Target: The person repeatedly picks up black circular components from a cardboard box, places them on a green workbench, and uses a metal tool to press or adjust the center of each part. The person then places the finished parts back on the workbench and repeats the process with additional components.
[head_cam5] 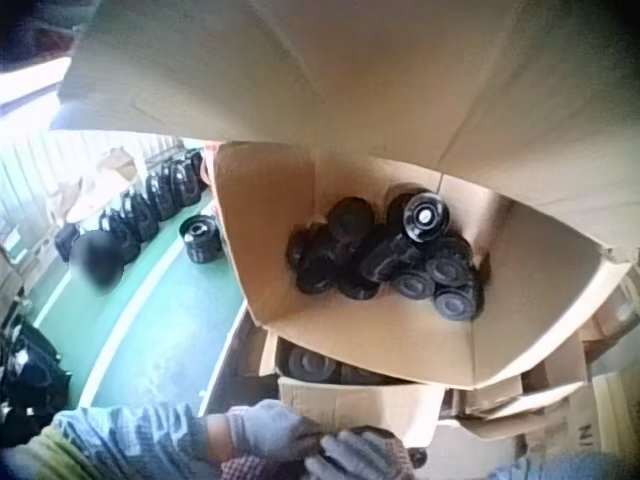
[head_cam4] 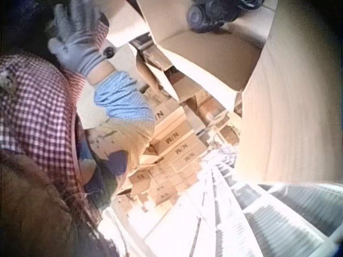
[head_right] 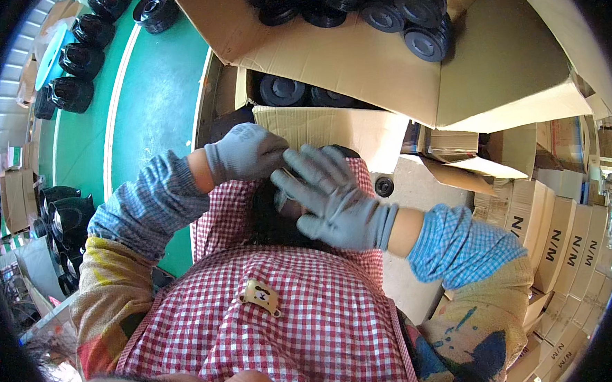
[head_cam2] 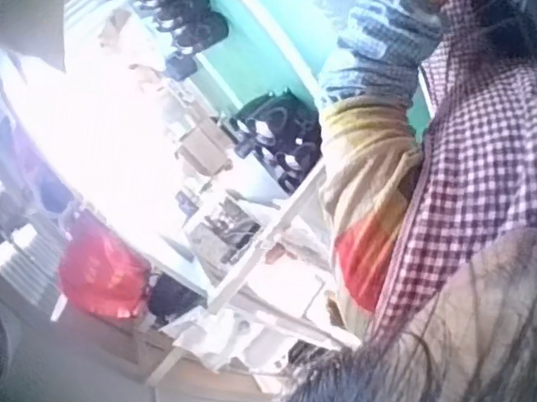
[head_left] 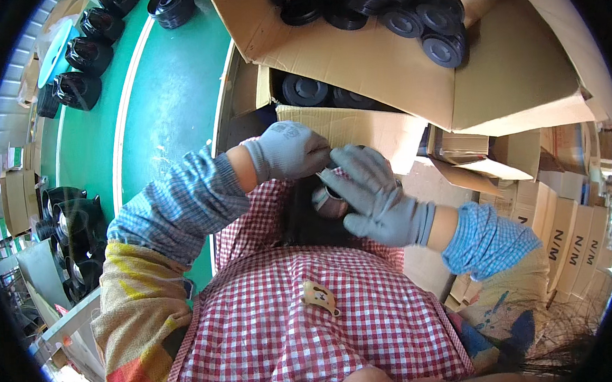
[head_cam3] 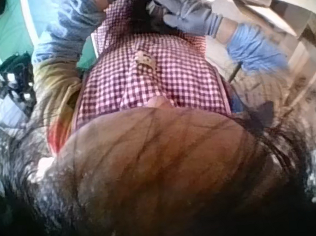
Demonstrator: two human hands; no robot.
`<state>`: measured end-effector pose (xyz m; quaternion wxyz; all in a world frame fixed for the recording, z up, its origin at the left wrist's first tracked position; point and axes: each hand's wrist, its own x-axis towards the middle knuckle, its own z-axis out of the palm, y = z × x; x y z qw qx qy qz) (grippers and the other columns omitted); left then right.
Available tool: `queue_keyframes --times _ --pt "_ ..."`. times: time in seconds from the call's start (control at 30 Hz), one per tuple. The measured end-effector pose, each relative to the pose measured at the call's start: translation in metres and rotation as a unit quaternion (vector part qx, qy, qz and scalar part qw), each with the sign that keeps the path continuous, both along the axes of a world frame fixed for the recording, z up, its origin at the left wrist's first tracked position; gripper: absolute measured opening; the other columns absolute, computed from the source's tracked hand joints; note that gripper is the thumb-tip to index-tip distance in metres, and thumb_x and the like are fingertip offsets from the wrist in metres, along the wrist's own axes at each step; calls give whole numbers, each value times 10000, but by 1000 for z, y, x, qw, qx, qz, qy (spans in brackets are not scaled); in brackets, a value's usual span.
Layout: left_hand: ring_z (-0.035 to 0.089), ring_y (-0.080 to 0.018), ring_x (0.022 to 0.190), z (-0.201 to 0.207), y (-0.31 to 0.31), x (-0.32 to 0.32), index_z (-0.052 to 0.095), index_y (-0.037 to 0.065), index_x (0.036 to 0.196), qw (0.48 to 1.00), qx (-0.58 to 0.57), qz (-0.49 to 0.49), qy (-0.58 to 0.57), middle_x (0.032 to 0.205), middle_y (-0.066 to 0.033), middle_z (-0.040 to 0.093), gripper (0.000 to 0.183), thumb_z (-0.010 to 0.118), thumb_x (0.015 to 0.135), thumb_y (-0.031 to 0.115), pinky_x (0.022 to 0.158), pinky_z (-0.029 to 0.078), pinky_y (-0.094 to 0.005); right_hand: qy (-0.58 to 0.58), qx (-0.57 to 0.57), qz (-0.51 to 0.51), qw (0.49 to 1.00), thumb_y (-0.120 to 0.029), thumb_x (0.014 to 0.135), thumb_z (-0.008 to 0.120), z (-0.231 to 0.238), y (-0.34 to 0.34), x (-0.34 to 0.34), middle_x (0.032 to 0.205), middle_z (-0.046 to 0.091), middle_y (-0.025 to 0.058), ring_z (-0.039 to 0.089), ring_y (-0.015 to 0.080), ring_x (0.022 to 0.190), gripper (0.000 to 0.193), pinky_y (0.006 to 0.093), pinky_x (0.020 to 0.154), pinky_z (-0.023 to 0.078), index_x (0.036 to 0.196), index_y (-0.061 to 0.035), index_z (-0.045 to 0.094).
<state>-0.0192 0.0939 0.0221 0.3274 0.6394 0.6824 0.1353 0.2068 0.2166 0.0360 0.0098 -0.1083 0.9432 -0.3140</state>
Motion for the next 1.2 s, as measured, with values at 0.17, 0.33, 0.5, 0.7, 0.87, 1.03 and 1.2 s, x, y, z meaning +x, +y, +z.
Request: queue_keyframes --times 0.17,0.33,0.5,0.7,0.87,1.03,1.2 --pt "666 -373 813 -51 47 -3 737 108 922 992 26 -29 -123 836 -169 698 306 538 955 339 792 524 -448 -51 -93 9 994 -660 1011 292 21 -37 -32 1664 147 238 72 448 1543 844 553 1235 30 1612 -73 214" --pt "659 -280 783 -77 29 -7 680 110 1151 862 475 166 -56 959 -137 685 227 614 954 201 751 537 -396 -85 -562 -29 822 -462 1087 310 -25 -10 -24 1636 249 192 238 321 1522 719 413 1249 171 1616 -15 117" --pt "610 -250 944 46 -46 63 695 151 1139 889 437 -82 -105 1102 -81 644 309 678 906 354 801 502 -379 -68 -503 -14 862 -564 1064 221 -17 -3 -25 1632 299 178 393 290 1449 789 401 1207 290 1604 8 160" --pt "603 -237 878 2 -21 107 672 161 903 911 401 -87 -47 889 -29 612 255 718 826 399 772 468 -395 -147 -641 -14 753 -564 1076 205 -18 15 -39 1524 475 182 461 279 1410 750 410 1185 336 1514 12 405" --pt "607 -222 807 2 -12 108 654 170 847 920 376 -87 -65 865 -20 623 220 711 829 381 734 464 -391 84 -365 45 926 -393 1082 401 -61 26 -105 1194 691 137 578 313 1250 470 415 1145 369 1067 -28 697" --pt "622 -220 813 -2 -4 105 654 175 830 920 359 -111 -109 847 -21 645 172 696 847 341 750 476 -391 165 -299 28 939 -217 1025 550 -105 37 -101 885 647 102 615 330 964 229 494 1126 378 911 -22 590" --pt "616 -280 806 -12 -13 70 629 88 740 824 449 -138 -318 770 -55 587 243 696 908 248 839 529 -465 177 -174 -128 960 -276 964 641 -82 43 -61 781 654 75 645 310 795 206 439 905 504 897 -82 662"
